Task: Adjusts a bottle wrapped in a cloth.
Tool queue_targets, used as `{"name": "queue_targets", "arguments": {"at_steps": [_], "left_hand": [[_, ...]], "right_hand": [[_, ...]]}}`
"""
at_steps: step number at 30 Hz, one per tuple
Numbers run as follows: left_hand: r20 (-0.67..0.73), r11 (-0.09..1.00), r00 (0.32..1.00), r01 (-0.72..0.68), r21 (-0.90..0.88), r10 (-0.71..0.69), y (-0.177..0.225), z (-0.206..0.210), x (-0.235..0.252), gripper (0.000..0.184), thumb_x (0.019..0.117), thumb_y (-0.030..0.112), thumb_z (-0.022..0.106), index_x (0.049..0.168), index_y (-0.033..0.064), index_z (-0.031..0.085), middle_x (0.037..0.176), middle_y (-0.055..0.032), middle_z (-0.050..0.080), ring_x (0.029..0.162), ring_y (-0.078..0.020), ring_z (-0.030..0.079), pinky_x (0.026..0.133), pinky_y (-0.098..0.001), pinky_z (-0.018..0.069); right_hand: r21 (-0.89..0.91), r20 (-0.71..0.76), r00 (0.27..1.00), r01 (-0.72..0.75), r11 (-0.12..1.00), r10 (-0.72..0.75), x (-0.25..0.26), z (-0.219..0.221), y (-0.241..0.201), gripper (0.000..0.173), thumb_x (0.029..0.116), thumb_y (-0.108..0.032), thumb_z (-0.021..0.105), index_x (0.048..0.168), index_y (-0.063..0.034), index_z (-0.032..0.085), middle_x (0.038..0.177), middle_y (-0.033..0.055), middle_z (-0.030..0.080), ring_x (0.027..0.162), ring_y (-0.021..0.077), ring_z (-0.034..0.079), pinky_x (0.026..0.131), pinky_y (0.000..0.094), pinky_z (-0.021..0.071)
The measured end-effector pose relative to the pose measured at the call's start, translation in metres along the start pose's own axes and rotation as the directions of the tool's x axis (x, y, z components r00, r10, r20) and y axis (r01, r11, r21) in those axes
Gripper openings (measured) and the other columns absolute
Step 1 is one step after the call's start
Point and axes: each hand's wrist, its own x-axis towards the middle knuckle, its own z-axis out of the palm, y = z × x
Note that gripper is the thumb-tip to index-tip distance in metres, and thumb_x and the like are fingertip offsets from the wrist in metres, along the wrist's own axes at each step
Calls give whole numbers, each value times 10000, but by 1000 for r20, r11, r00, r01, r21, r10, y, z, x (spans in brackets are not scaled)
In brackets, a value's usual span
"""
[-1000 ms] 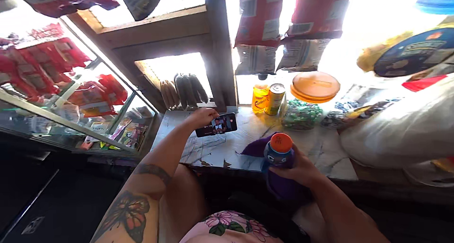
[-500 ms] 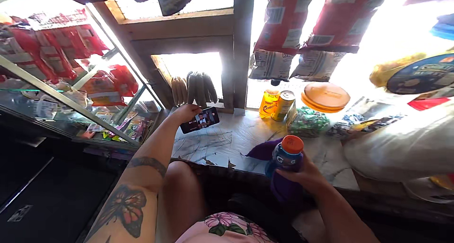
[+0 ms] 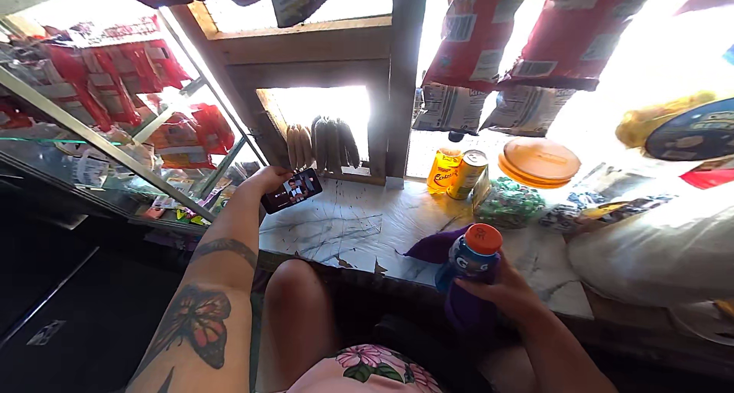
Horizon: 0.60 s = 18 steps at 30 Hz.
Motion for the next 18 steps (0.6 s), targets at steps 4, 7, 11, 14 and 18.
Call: {"name": "queue_targets", "arguments": {"at_steps": [4,7,11,14,18], "left_hand": [[11,1000,1000,-17,16,16,-6,-5,3,426,1108,293,428,1305,-19,641,1326,-295,611,1311,-444,538,1110,-636,345],[-11,999,999,-31,-20,31,-10,-2,3,410,1105,287,441,1301,-9,645,1323,-285,616,1306,-432,545,1110,-628,350],[-89,1000,996,-7,-25,5,-11,-1,-3,436,1109,318,417,1330,9,629,1335,-275,615,1316,-435,540,1110,-637,351],[-339,996,941,-17,-91,-15,15,11,-35,452,1073,325,499,1415,38,568,1421,-283,542,1338,-469,503,1083,-681,376],[-544,811,775,-523,-263,323,89,67,-89,472,1030,234,560,1458,43,501,1415,-207,558,1205,-327,618,953,-494,547]], "right_hand": [[2,3,1000,-20,1000,20,1,0,-1,1053,620,-309,878,1454,89,374,1295,129,620,1165,5,594,994,170,485],[2,-6,999,-39,999,39,1,0,0,1065,621,-308,876,1464,92,363,1301,135,617,1167,16,596,992,178,487],[65,-46,998,-42,997,45,3,5,2,1085,644,-276,868,1490,90,295,1298,120,614,1157,0,604,980,175,506],[122,-88,996,8,993,3,8,11,5,1103,671,-267,868,1498,104,240,1311,113,600,1162,1,608,985,178,515],[188,-162,985,84,979,-54,13,32,8,1056,680,-203,871,1465,131,250,1303,107,594,1160,6,610,995,182,518]]}}
